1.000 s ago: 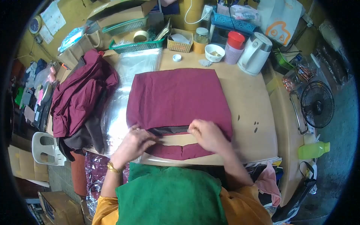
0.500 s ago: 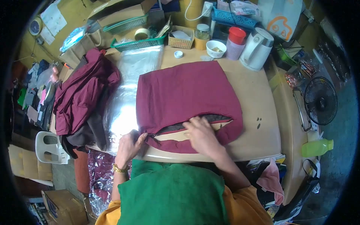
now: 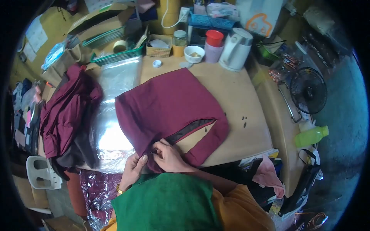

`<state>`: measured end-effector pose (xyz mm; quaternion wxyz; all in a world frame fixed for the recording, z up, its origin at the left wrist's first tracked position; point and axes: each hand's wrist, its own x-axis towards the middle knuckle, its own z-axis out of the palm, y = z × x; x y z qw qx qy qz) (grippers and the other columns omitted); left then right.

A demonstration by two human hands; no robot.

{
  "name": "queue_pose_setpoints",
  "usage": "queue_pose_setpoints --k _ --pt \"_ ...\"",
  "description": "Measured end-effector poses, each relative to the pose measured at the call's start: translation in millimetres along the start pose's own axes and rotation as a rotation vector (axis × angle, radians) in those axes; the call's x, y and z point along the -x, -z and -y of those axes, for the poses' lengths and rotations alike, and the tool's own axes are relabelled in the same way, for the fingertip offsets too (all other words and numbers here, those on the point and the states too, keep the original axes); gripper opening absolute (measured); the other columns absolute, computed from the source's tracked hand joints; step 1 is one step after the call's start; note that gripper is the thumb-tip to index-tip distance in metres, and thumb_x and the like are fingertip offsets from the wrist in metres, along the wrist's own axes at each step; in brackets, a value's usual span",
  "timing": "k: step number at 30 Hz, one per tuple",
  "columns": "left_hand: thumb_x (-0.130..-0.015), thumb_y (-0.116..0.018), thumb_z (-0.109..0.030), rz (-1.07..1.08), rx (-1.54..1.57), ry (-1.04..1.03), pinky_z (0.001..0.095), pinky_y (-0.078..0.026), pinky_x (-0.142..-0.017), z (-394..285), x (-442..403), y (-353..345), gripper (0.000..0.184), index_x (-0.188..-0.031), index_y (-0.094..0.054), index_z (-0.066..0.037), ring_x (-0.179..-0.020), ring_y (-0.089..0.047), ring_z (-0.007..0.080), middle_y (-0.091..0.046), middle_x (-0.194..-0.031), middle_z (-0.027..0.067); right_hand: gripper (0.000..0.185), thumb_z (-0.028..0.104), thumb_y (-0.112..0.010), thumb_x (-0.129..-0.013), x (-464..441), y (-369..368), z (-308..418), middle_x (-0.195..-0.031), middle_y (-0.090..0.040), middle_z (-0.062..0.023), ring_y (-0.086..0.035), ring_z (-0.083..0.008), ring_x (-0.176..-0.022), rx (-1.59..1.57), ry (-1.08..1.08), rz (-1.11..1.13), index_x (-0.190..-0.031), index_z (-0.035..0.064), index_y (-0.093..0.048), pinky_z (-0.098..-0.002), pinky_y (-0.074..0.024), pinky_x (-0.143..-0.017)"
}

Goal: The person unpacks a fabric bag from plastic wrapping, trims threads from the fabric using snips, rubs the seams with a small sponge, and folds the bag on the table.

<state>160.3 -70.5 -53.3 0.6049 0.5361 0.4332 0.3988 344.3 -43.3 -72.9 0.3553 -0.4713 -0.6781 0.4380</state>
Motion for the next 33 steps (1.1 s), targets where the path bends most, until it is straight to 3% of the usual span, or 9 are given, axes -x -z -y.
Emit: queue_pose_setpoints --k 7,9,11,13,18,25,28,30,33 --pt "-0.101 -0.056 -0.020 0.041 0.082 -0.033 0.0250 -0.043 -0.078 5 4 1 0.025 -0.108 -0.065 0.002 -0.084 -0.055 0.0070 -0.066 -0.095 -0.0001 0.009 0.000 -0.062 -0.087 3 2 -8 -0.091 -0.059 -0.0109 -0.065 -0.0234 -0.082 0.058 0.260 -0.080 -0.096 -0.0027 -0.059 -0.0361 -0.0520 -0.071" --pt "-0.100 -0.056 -0.020 0.033 0.106 0.001 0.0252 -0.043 -0.078 2 5 -2 0.025 -0.108 -0.065 0.002 -0.084 -0.054 0.0071 -0.066 -0.094 -0.0001 0.009 0.000 -0.064 -0.089 2 -11 -21 -0.092 -0.060 -0.0069 -0.063 -0.0149 -0.083 -0.583 -0.021 -0.013 -0.096 -0.0042 -0.061 -0.0309 -0.0515 -0.071" --pt "-0.100 -0.056 -0.019 0.024 0.125 0.037 0.0254 -0.043 -0.077 2 6 -4 0.024 -0.108 -0.065 0.002 -0.084 -0.054 0.0071 -0.066 -0.094 -0.0001 0.010 0.000 -0.065 -0.089 2 -8 -30 -0.092 -0.059 -0.0055 -0.061 -0.0114 -0.085 -0.496 -0.015 0.011 -0.097 -0.0046 -0.061 -0.0283 -0.0508 -0.070" --pt "-0.100 -0.056 -0.017 0.025 0.066 -0.059 0.0264 -0.035 -0.058 9 4 -6 0.021 -0.090 -0.062 0.000 -0.064 -0.040 0.0079 -0.051 -0.071 -0.0051 0.011 0.000 -0.066 -0.089 5 -5 -31 -0.093 -0.059 -0.0041 -0.059 -0.0080 -0.086 -0.413 -0.010 0.040 -0.097 -0.0051 -0.061 -0.0258 -0.0501 -0.070" --pt "-0.085 -0.070 -0.048 -0.183 -0.454 0.120 0.0373 -0.045 -0.058 -8 -2 7 0.055 -0.083 -0.061 0.006 -0.061 -0.057 0.0210 -0.057 -0.063 0.0163 0.007 -0.001 -0.064 -0.089 9 -5 -2 -0.085 -0.060 -0.0026 -0.059 -0.0057 -0.077 -0.514 0.033 -0.132 -0.087 -0.0017 -0.058 -0.0231 -0.0485 -0.065" --pt "-0.086 -0.071 -0.045 -0.097 -0.440 -0.039 0.0414 -0.051 -0.079 -16 -5 -6 0.054 -0.108 -0.065 0.005 -0.090 -0.067 0.0339 -0.068 -0.094 0.0261 0.015 -0.007 -0.063 -0.083 8 -5 -7 -0.080 -0.058 -0.0031 -0.051 -0.0027 -0.070 -0.157 0.264 -0.067 -0.080 0.0024 -0.053 -0.0227 -0.0438 -0.060" --pt "-0.088 -0.072 -0.034 -0.195 -0.284 -0.012 0.0399 -0.051 -0.081 -6 -5 -2 0.048 -0.114 -0.061 0.005 -0.093 -0.067 0.0302 -0.068 -0.098 0.0236 0.012 -0.001 -0.069 -0.082 7 1 -3 -0.083 -0.061 -0.0046 -0.055 -0.0080 -0.074 -0.195 0.031 0.013 -0.083 0.0023 -0.057 -0.0269 -0.0460 -0.069" --pt "-0.088 -0.073 -0.031 -0.273 -0.327 -0.030 0.0398 -0.050 -0.080 -5 -3 12 0.049 -0.117 -0.059 0.005 -0.091 -0.066 0.0291 -0.068 -0.098 0.0224 0.016 0.013 -0.071 -0.084 -1 16 8 -0.097 -0.065 -0.0070 -0.058 -0.0176 -0.091 0.223 0.321 0.115 -0.092 0.0016 -0.064 -0.0370 -0.0444 -0.085" --pt "-0.087 -0.073 -0.021 -0.607 -0.647 0.070 0.0410 -0.049 -0.079 -28 0 41 0.048 -0.121 -0.053 0.008 -0.086 -0.063 0.0303 -0.066 -0.099 0.0193 0.045 0.034 -0.062 -0.092 0 39 -10 -0.135 -0.053 -0.0159 -0.040 -0.0310 -0.132 0.714 0.202 0.081 -0.123 0.0015 -0.060 -0.0515 -0.0252 -0.111"
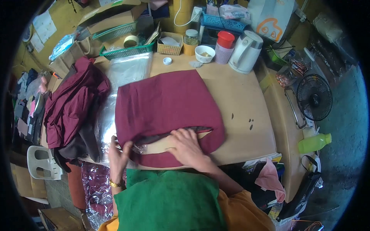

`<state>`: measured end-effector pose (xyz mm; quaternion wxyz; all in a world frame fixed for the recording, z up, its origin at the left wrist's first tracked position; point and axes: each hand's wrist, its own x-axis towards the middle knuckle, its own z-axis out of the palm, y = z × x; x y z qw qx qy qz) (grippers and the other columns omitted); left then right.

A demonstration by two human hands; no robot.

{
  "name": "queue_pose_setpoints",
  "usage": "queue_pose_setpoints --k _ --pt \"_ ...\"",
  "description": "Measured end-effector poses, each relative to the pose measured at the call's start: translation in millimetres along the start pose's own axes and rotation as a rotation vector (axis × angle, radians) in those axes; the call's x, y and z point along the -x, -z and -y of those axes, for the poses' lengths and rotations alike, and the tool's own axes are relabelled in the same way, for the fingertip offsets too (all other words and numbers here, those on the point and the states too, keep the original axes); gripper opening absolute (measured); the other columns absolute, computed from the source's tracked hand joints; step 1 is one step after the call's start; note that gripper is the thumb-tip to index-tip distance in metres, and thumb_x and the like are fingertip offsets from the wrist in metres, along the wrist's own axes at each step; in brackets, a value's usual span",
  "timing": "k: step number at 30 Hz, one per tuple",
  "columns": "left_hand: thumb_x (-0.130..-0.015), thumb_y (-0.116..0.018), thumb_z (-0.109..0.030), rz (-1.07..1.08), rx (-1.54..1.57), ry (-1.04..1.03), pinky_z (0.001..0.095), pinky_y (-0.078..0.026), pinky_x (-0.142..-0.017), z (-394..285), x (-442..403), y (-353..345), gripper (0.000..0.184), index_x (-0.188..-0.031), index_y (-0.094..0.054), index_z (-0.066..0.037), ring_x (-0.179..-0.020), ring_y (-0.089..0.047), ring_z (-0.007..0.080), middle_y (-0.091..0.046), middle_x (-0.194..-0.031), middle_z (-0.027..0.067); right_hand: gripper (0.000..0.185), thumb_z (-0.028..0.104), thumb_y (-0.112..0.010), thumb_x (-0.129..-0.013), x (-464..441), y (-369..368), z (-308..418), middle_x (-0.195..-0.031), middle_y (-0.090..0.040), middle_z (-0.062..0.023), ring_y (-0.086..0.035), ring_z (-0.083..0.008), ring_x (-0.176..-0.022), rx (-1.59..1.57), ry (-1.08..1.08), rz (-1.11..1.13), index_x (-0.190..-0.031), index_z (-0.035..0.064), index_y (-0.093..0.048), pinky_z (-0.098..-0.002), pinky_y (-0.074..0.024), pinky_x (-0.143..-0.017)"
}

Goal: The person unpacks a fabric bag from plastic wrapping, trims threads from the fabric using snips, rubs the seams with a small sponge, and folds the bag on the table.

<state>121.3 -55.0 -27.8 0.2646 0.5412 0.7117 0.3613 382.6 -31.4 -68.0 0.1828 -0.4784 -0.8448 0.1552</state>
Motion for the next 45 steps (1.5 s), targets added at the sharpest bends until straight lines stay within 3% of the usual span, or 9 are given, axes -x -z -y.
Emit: queue_pose_setpoints --k 1,2,6,17,21,27,35,40,45 --pt "-0.086 -0.071 -0.011 -0.469 -0.231 -0.466 0.0413 -0.049 -0.077 -4 -8 4 0.039 -0.117 -0.055 0.006 -0.087 -0.062 0.0311 -0.064 -0.098 0.0182 0.057 0.036 -0.060 -0.092 0 8 -4 -0.148 -0.040 -0.0208 -0.031 -0.0367 -0.140 0.045 -0.107 0.160 -0.136 0.0003 -0.048 -0.0547 -0.0188 -0.116" --pt "-0.086 -0.071 -0.011 -0.475 -0.238 -0.462 0.0413 -0.049 -0.077 -7 -9 6 0.039 -0.117 -0.055 0.006 -0.087 -0.062 0.0311 -0.064 -0.098 0.0182 0.057 0.036 -0.060 -0.092 1 8 -7 -0.148 -0.040 -0.0208 -0.031 -0.0367 -0.140 0.040 -0.098 0.162 -0.136 0.0003 -0.048 -0.0547 -0.0188 -0.116" --pt "-0.082 -0.056 0.007 0.355 0.031 -0.715 0.0413 -0.052 -0.080 -41 2 -28 0.031 -0.113 -0.059 0.004 -0.095 -0.063 0.0357 -0.060 -0.113 0.0198 0.059 0.033 -0.059 -0.093 3 -2 4 -0.154 -0.026 -0.0249 -0.025 -0.0401 -0.143 0.077 -0.042 0.163 -0.139 -0.0010 -0.043 -0.0594 -0.0173 -0.116" --pt "-0.088 -0.049 -0.003 0.342 -0.458 -0.817 0.0463 -0.041 -0.104 -28 -14 -96 0.041 -0.127 -0.052 0.011 -0.116 -0.055 0.0388 -0.055 -0.125 0.0262 0.068 0.024 -0.064 -0.083 13 -29 5 -0.152 -0.030 -0.0226 -0.022 -0.0375 -0.144 -0.025 -0.099 0.125 -0.140 -0.0059 -0.041 -0.0507 -0.0163 -0.119" --pt "-0.089 -0.047 -0.004 0.685 -0.387 -0.536 0.0496 -0.038 -0.108 -54 -10 -85 0.045 -0.131 -0.047 0.012 -0.125 -0.048 0.0422 -0.046 -0.135 0.0296 0.066 0.025 -0.061 -0.083 12 -36 4 -0.154 -0.024 -0.0217 -0.017 -0.0412 -0.145 0.066 -0.135 0.071 -0.140 -0.0031 -0.043 -0.0603 -0.0101 -0.116" --pt "-0.090 -0.048 -0.014 0.294 -0.538 -0.724 0.0514 -0.030 -0.113 -24 3 -106 0.056 -0.138 -0.039 0.011 -0.136 -0.037 0.0432 -0.037 -0.145 0.0324 0.063 0.029 -0.055 -0.087 13 -36 1 -0.157 -0.019 -0.0218 -0.013 -0.0447 -0.146 0.148 -0.125 0.103 -0.144 0.0047 -0.043 -0.0716 -0.0014 -0.111" --pt "-0.091 -0.047 -0.022 0.501 -0.488 -0.649 0.0511 -0.025 -0.116 -19 -12 -106 0.060 -0.142 -0.037 0.008 -0.140 -0.033 0.0416 -0.034 -0.149 0.0302 0.064 0.036 -0.052 -0.091 12 -35 1 -0.158 -0.018 -0.0213 -0.010 -0.0440 -0.147 0.167 -0.104 0.125 -0.146 0.0061 -0.041 -0.0709 -0.0006 -0.111" --pt "-0.088 -0.048 -0.016 0.530 -0.495 -0.436 0.0499 -0.035 -0.107 -37 -35 -109 0.047 -0.129 -0.047 0.006 -0.130 -0.045 0.0387 -0.047 -0.139 0.0272 0.064 0.042 -0.050 -0.095 12 -31 4 -0.158 -0.017 -0.0221 -0.006 -0.0437 -0.147 0.167 -0.113 0.159 -0.146 0.0055 -0.040 -0.0700 0.0007 -0.112" --pt "-0.086 -0.053 -0.015 0.399 -0.499 -0.612 0.0470 -0.054 -0.068 -17 -75 -157 0.023 -0.084 -0.066 0.004 -0.078 -0.068 0.0388 -0.067 -0.080 0.0253 0.063 0.042 -0.052 -0.095 11 -27 6 -0.155 -0.022 -0.0232 -0.008 -0.0442 -0.146 0.161 -0.088 0.169 -0.146 0.0073 -0.041 -0.0697 -0.0010 -0.112"
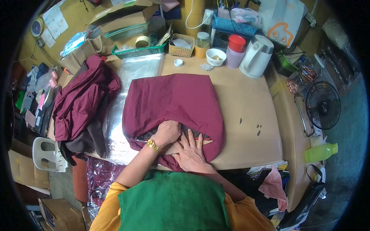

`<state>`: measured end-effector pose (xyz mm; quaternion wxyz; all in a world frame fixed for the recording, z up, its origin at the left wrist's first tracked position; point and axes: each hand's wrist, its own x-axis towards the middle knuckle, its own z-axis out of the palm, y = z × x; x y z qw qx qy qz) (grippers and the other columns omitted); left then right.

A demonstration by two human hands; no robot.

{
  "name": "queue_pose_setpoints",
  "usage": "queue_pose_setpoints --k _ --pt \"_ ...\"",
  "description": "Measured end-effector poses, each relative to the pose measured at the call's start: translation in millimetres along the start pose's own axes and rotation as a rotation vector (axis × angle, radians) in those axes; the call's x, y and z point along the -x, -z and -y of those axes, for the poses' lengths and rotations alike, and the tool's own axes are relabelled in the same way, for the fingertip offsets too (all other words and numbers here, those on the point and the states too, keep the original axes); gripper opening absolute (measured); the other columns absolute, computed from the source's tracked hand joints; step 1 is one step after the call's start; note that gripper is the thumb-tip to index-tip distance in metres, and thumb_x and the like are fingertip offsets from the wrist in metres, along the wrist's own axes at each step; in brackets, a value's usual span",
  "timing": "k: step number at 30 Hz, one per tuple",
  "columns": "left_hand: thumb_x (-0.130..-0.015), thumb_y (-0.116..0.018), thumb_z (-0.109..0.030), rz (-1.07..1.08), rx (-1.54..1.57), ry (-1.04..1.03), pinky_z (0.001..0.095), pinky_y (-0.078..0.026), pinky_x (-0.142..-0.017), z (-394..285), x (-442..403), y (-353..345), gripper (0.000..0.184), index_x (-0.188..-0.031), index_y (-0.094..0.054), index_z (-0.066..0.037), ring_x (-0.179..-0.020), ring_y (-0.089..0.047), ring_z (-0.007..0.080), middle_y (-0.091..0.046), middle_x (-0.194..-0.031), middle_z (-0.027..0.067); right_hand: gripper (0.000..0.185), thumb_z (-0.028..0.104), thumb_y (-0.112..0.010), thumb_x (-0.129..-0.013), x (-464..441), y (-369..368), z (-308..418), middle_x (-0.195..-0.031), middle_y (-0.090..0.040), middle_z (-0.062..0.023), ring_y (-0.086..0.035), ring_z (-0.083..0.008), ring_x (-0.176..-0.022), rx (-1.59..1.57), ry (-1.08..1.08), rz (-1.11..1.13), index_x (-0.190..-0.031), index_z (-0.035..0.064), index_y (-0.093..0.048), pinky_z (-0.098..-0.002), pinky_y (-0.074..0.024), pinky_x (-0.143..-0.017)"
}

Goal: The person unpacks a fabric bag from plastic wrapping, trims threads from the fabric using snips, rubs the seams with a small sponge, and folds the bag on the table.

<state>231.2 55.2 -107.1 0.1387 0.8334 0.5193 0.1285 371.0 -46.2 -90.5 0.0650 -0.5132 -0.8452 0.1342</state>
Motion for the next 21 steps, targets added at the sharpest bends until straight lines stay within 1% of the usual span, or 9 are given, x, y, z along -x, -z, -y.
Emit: queue_pose_setpoints --k 2,5,7,8,9,12,17,19,21 --pt "-0.087 -0.054 -0.017 0.011 0.014 0.012 0.0460 -0.054 -0.068 5 -12 -3 0.025 -0.085 -0.066 0.004 -0.079 -0.068 0.0385 -0.067 -0.082 0.0257 0.062 0.041 -0.053 -0.094 0 2 0 -0.155 -0.024 -0.0235 -0.009 -0.0444 -0.146 -0.006 -0.009 0.038 -0.146 0.0081 -0.041 -0.0698 -0.0018 -0.112" --pt "-0.090 -0.057 -0.020 0.037 0.000 0.002 0.0448 -0.054 -0.067 0 -9 8 0.025 -0.092 -0.066 0.003 -0.078 -0.068 0.0382 -0.067 -0.085 0.0253 0.063 0.042 -0.057 -0.092 0 -1 -1 -0.155 -0.024 -0.0235 -0.009 -0.0441 -0.147 -0.042 0.003 -0.046 -0.144 0.0086 -0.044 -0.0700 -0.0017 -0.112" --pt "-0.088 -0.060 -0.018 -0.368 0.006 -0.171 0.0456 -0.054 -0.067 -13 6 18 0.024 -0.098 -0.065 0.003 -0.077 -0.067 0.0373 -0.067 -0.086 0.0249 0.063 0.042 -0.057 -0.092 0 -1 -1 -0.154 -0.027 -0.0234 -0.009 -0.0434 -0.147 -0.026 -0.030 0.012 -0.144 0.0089 -0.044 -0.0699 -0.0016 -0.112" --pt "-0.087 -0.061 -0.016 -0.103 0.096 0.044 0.0452 -0.052 -0.073 -24 17 29 0.027 -0.106 -0.063 0.003 -0.085 -0.066 0.0361 -0.066 -0.096 0.0238 0.063 0.042 -0.056 -0.092 1 -5 -2 -0.156 -0.023 -0.0219 -0.008 -0.0428 -0.147 -0.022 -0.036 -0.006 -0.144 0.0080 -0.044 -0.0699 -0.0009 -0.111" --pt "-0.087 -0.061 -0.016 -0.102 0.095 0.043 0.0452 -0.052 -0.073 -28 27 32 0.027 -0.106 -0.063 0.003 -0.085 -0.066 0.0361 -0.066 -0.096 0.0238 0.063 0.042 -0.056 -0.092 1 -6 -3 -0.156 -0.023 -0.0219 -0.008 -0.0428 -0.147 -0.024 -0.037 -0.008 -0.144 0.0080 -0.044 -0.0699 -0.0009 -0.111" --pt "-0.088 -0.056 -0.018 -0.252 -0.132 0.028 0.0422 -0.045 -0.088 -27 57 25 0.038 -0.119 -0.056 0.002 -0.101 -0.059 0.0341 -0.062 -0.108 0.0205 0.064 0.043 -0.056 -0.092 0 -8 -3 -0.158 -0.020 -0.0206 -0.007 -0.0428 -0.147 -0.028 -0.008 -0.038 -0.143 0.0064 -0.044 -0.0698 0.0003 -0.111" --pt "-0.086 -0.055 -0.015 -0.131 -0.063 0.074 0.0437 -0.045 -0.090 -25 51 20 0.041 -0.122 -0.056 0.005 -0.101 -0.060 0.0342 -0.063 -0.107 0.0217 0.063 0.041 -0.053 -0.093 0 -7 -3 -0.158 -0.019 -0.0198 -0.007 -0.0424 -0.147 0.014 -0.016 -0.014 -0.144 0.0066 -0.045 -0.0699 0.0013 -0.111" --pt "-0.084 -0.055 -0.014 -0.095 -0.019 -0.058 0.0453 -0.045 -0.093 -29 46 20 0.043 -0.122 -0.055 0.007 -0.102 -0.060 0.0347 -0.061 -0.109 0.0226 0.064 0.040 -0.054 -0.092 0 -13 -5 -0.159 -0.018 -0.0196 -0.006 -0.0423 -0.148 0.021 -0.018 -0.036 -0.145 0.0067 -0.044 -0.0697 0.0015 -0.112" --pt "-0.082 -0.056 -0.013 -0.172 -0.092 -0.092 0.0464 -0.045 -0.094 -39 49 23 0.046 -0.123 -0.054 0.008 -0.105 -0.059 0.0348 -0.059 -0.113 0.0239 0.064 0.040 -0.054 -0.091 0 -14 -6 -0.159 -0.017 -0.0193 -0.006 -0.0421 -0.148 0.028 -0.022 -0.060 -0.146 0.0068 -0.043 -0.0696 0.0017 -0.112"
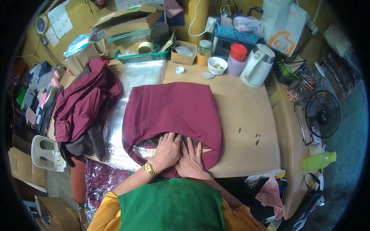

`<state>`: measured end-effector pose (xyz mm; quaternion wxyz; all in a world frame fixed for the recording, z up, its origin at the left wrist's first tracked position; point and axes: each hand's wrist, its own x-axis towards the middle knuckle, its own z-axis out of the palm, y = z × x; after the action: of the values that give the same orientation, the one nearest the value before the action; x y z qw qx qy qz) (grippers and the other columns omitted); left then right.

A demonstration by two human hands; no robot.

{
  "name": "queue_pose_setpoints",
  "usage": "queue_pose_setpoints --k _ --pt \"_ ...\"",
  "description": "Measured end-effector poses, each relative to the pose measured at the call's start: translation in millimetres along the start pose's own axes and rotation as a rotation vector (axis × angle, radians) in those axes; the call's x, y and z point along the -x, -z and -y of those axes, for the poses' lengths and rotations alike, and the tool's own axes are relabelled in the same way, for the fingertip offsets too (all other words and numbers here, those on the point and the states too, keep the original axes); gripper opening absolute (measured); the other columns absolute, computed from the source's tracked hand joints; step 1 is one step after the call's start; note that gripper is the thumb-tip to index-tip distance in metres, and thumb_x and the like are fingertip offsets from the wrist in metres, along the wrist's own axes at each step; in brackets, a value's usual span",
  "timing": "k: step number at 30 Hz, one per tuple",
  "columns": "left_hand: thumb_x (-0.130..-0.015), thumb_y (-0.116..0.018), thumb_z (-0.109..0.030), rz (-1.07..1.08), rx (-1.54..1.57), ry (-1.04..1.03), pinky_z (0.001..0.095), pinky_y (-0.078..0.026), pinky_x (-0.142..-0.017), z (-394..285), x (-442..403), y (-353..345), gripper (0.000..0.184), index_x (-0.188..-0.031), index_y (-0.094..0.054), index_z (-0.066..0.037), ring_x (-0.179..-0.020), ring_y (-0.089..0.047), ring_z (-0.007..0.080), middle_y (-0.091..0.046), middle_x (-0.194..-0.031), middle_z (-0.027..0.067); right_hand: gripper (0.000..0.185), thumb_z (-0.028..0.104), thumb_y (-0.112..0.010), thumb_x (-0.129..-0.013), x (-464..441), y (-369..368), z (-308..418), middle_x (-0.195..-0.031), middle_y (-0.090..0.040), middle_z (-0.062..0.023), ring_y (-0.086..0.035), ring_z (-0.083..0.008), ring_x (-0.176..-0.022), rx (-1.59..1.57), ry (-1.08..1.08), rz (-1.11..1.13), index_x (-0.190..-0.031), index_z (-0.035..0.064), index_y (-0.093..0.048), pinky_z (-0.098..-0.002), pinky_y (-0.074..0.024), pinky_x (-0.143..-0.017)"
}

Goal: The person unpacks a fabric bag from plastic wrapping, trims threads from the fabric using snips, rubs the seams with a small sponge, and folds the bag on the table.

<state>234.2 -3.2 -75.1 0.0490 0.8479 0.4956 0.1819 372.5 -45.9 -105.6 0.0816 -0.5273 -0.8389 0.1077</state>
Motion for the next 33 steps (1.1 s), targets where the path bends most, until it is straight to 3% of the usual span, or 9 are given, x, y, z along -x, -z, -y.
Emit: queue_pose_setpoints --k 7,17,20,22,24,25,28,30,33 --pt "-0.094 -0.047 -0.038 0.187 -0.092 0.240 0.0458 -0.041 -0.098 11 7 1 0.059 -0.132 -0.050 0.007 -0.111 -0.056 0.0339 -0.060 -0.120 0.0217 0.068 0.040 -0.056 -0.089 0 8 1 -0.160 -0.016 -0.0182 -0.006 -0.0414 -0.148 -0.034 0.014 0.057 -0.146 0.0062 -0.042 -0.0693 0.0013 -0.112" --pt "-0.090 -0.050 -0.020 0.184 0.180 0.163 0.0493 -0.051 -0.079 26 -16 -11 0.029 -0.102 -0.060 0.004 -0.089 -0.065 0.0395 -0.065 -0.096 0.0271 0.067 0.044 -0.054 -0.092 0 8 3 -0.159 -0.019 -0.0186 -0.008 -0.0416 -0.147 0.006 0.015 0.046 -0.146 0.0073 -0.041 -0.0696 -0.0022 -0.111" --pt "-0.090 -0.049 -0.020 0.228 0.192 0.156 0.0493 -0.052 -0.081 37 -35 -18 0.031 -0.106 -0.061 0.004 -0.094 -0.065 0.0396 -0.065 -0.102 0.0284 0.066 0.044 -0.055 -0.092 -1 14 5 -0.159 -0.019 -0.0192 -0.007 -0.0418 -0.148 -0.010 0.007 0.072 -0.147 0.0112 -0.041 -0.0697 -0.0017 -0.111" --pt "-0.091 -0.047 -0.019 0.146 0.104 0.077 0.0482 -0.052 -0.085 57 -44 -43 0.034 -0.113 -0.062 0.002 -0.099 -0.065 0.0404 -0.065 -0.109 0.0266 0.065 0.044 -0.056 -0.093 0 15 5 -0.158 -0.020 -0.0193 -0.008 -0.0420 -0.147 -0.035 0.003 0.077 -0.147 0.0131 -0.040 -0.0698 -0.0020 -0.111" --pt "-0.091 -0.046 -0.019 -0.426 -0.158 -0.264 0.0478 -0.053 -0.086 80 -60 -73 0.037 -0.118 -0.061 0.001 -0.101 -0.065 0.0415 -0.065 -0.114 0.0248 0.062 0.044 -0.055 -0.093 1 11 3 -0.158 -0.020 -0.0193 -0.008 -0.0418 -0.147 -0.058 0.034 0.010 -0.147 0.0154 -0.042 -0.0698 -0.0022 -0.111" --pt "-0.091 -0.046 -0.019 -0.428 -0.155 -0.269 0.0478 -0.053 -0.086 81 -62 -78 0.037 -0.118 -0.061 0.001 -0.101 -0.065 0.0415 -0.065 -0.114 0.0248 0.062 0.044 -0.055 -0.093 1 12 3 -0.158 -0.020 -0.0193 -0.008 -0.0418 -0.147 -0.055 0.029 0.007 -0.147 0.0154 -0.042 -0.0698 -0.0022 -0.111" --pt "-0.091 -0.048 -0.019 -0.394 -0.108 -0.241 0.0468 -0.052 -0.087 71 -58 -67 0.038 -0.122 -0.059 0.001 -0.098 -0.065 0.0414 -0.067 -0.112 0.0225 0.061 0.043 -0.054 -0.094 0 14 4 -0.159 -0.020 -0.0193 -0.009 -0.0415 -0.147 -0.064 0.027 0.007 -0.147 0.0150 -0.041 -0.0695 -0.0021 -0.112" --pt "-0.091 -0.049 -0.019 0.505 -0.010 0.108 0.0451 -0.052 -0.087 41 -44 -17 0.035 -0.117 -0.062 0.000 -0.095 -0.067 0.0397 -0.070 -0.102 0.0188 0.061 0.043 -0.054 -0.094 -2 21 3 -0.158 -0.021 -0.0194 -0.008 -0.0413 -0.148 -0.050 -0.016 0.151 -0.147 0.0136 -0.041 -0.0703 -0.0011 -0.111" --pt "-0.083 -0.062 -0.017 0.232 0.166 -0.053 0.0445 -0.050 -0.081 4 1 35 0.025 -0.103 -0.067 -0.003 -0.087 -0.067 0.0354 -0.069 -0.087 0.0167 0.062 0.041 -0.057 -0.093 2 18 -9 -0.156 -0.024 -0.0231 -0.015 -0.0431 -0.146 -0.041 0.030 0.133 -0.145 0.0108 -0.042 -0.0675 -0.0039 -0.113"
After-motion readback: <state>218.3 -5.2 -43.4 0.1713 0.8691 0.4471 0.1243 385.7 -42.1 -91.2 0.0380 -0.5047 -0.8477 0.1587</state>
